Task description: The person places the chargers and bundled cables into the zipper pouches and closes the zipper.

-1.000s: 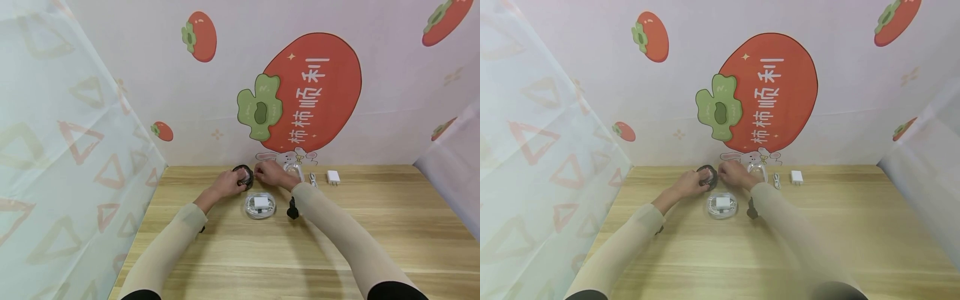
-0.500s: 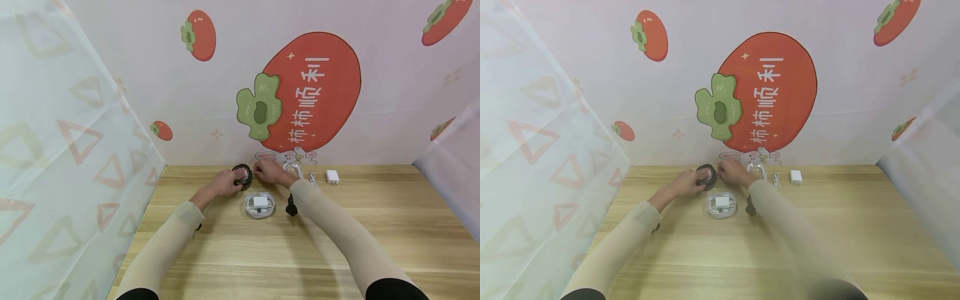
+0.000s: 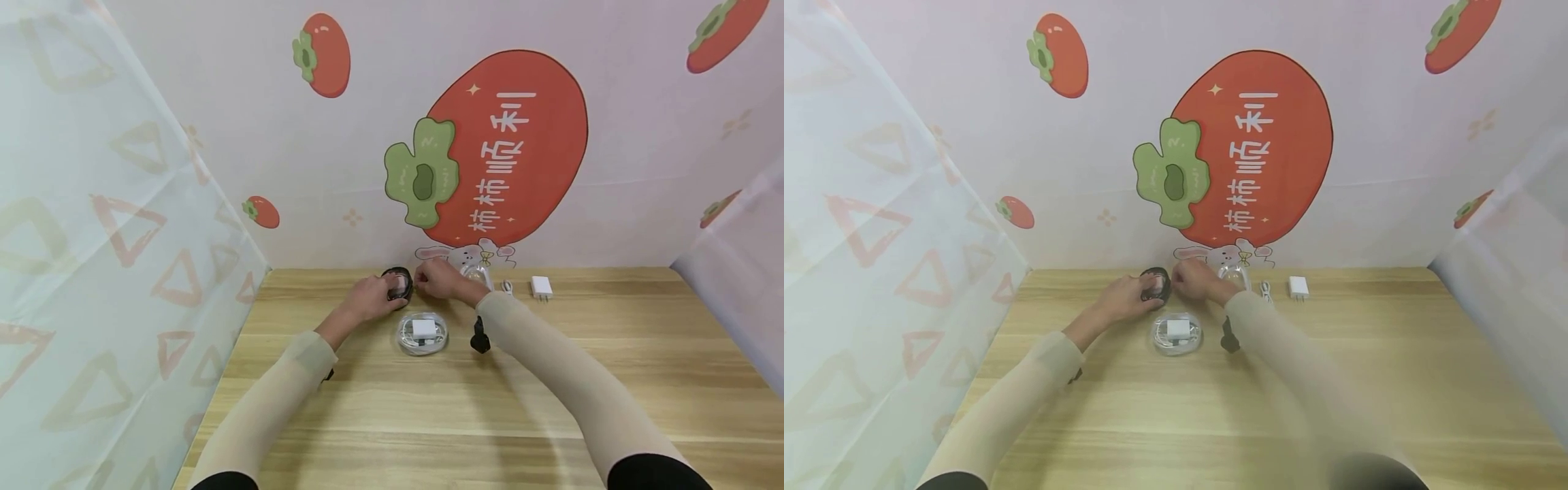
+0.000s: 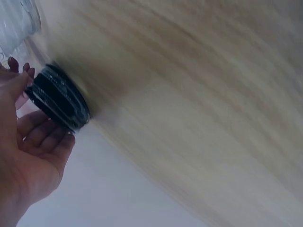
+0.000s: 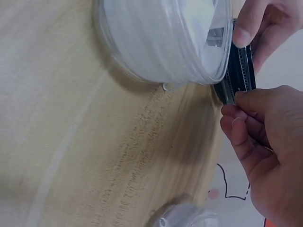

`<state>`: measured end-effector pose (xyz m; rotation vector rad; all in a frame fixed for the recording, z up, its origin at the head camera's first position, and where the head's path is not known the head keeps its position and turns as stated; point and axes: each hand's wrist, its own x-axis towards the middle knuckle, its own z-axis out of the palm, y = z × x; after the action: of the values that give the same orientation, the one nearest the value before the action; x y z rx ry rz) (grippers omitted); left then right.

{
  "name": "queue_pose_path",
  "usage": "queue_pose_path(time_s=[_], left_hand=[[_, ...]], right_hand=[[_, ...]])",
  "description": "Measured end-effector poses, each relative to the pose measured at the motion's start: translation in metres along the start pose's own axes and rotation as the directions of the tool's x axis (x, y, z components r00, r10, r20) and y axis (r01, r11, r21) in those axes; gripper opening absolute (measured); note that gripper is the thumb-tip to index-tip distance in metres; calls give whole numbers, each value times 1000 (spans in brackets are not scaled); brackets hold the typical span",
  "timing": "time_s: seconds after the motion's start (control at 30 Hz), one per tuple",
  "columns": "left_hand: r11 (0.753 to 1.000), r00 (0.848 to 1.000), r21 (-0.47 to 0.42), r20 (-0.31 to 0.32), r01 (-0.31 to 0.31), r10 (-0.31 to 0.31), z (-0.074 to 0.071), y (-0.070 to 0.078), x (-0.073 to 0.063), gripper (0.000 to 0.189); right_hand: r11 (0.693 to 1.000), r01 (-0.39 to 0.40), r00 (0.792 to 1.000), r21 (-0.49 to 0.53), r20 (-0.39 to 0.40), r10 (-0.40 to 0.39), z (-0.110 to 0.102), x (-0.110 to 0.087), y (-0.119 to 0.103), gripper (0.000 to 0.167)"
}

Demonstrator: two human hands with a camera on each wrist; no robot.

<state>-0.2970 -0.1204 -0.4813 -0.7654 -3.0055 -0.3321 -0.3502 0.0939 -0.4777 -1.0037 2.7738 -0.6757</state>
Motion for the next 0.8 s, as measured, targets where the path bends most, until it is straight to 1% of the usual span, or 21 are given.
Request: queue_pose_path(time_s=[0.13,0.17,0.33,0.47,0.63,0.8], left_hand=[[999,1000,14,-7,30,-30,2,4,2,41],[999,999,14,-8,32,-32,3,5,3,39],[999,1000,47,-19,11,-11,5,7,5,28],[998,1000,63,-28,-5,7,6,7,5,25],[999,999,43,-44,-7,9,7,6,6,20],[1000,998,18,-58,-22,23,9,4,7,16]], right_hand=[[1000,-8,1000,29,5,8,2,-5,-3,8],[1000,3,1000,30,4,-3,3,-6,-3,8],[998,59,998,22,12,-59,7,-11,-7,11],[997,71,997,23,9,-71,7,-13,-10,10],[996,92,996,5,1,-92,5,-15,-8,12],[997,71,997,-17,-9,-71,2,-16,-5,9]])
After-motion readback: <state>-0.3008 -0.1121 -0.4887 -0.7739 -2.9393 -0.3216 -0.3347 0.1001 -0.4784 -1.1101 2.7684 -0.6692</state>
